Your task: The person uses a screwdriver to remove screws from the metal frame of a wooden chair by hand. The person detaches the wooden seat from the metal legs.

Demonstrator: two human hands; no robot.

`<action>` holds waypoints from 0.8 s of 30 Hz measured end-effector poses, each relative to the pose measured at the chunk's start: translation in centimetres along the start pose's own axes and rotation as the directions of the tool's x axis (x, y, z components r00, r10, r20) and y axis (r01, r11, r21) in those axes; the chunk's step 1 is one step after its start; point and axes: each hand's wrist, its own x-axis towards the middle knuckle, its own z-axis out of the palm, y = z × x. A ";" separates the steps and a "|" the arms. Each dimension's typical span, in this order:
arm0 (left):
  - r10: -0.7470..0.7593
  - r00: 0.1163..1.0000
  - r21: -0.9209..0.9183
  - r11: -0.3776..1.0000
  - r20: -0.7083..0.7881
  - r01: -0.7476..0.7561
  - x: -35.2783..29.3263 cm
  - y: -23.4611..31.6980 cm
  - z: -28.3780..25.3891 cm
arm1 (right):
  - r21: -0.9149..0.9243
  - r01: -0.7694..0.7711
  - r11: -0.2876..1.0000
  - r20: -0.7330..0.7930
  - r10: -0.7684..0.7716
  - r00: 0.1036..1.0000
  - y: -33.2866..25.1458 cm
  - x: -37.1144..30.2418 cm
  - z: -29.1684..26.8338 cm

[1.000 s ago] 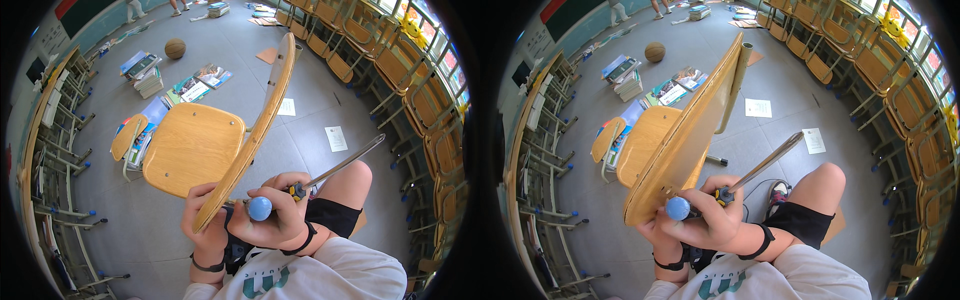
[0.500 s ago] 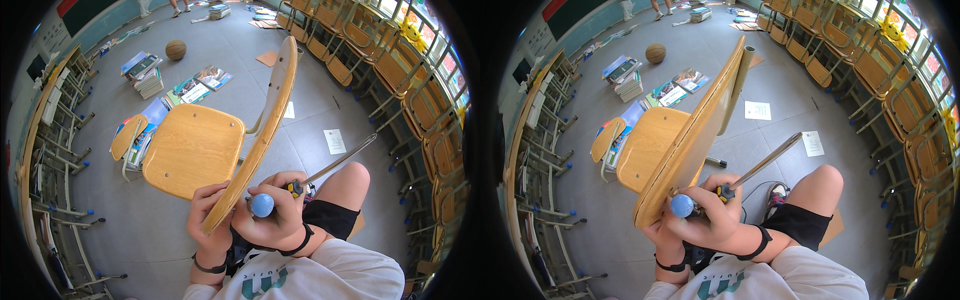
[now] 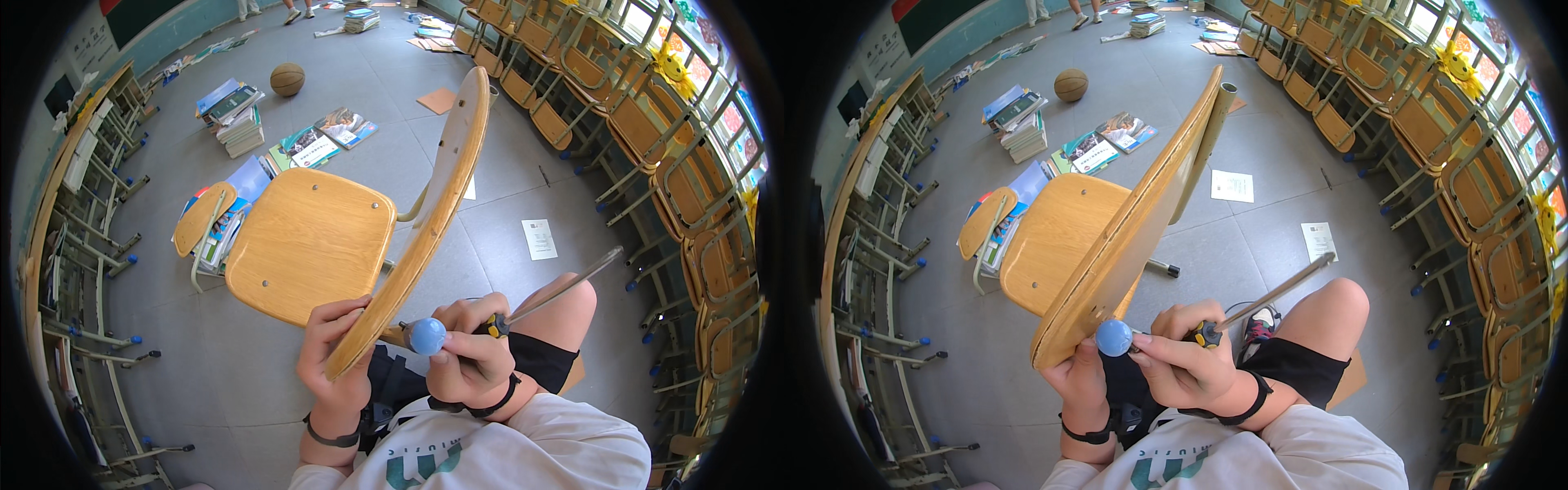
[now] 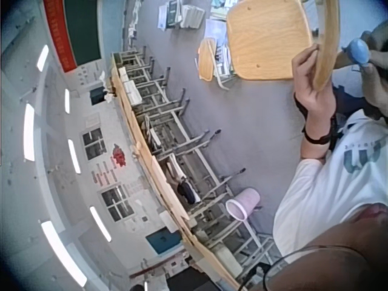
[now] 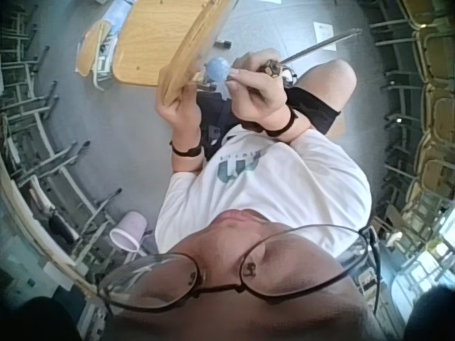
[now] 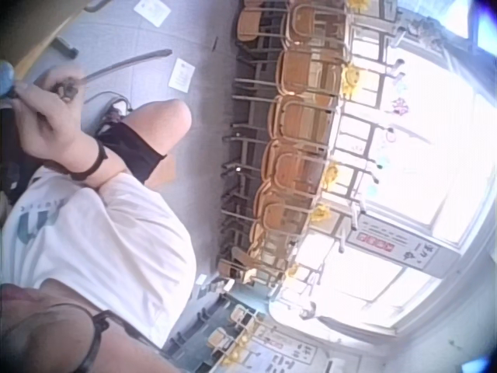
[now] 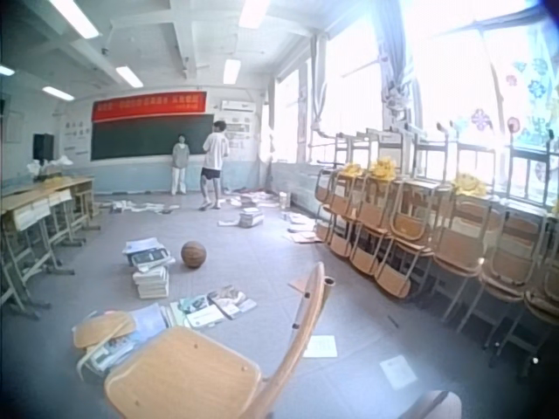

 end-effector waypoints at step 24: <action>0.012 0.999 0.000 1.000 -0.048 -0.012 0.3 -0.2 -0.9 | 0.255 -0.335 0.907 0.344 0.239 0.908 -0.1 2.5 -0.8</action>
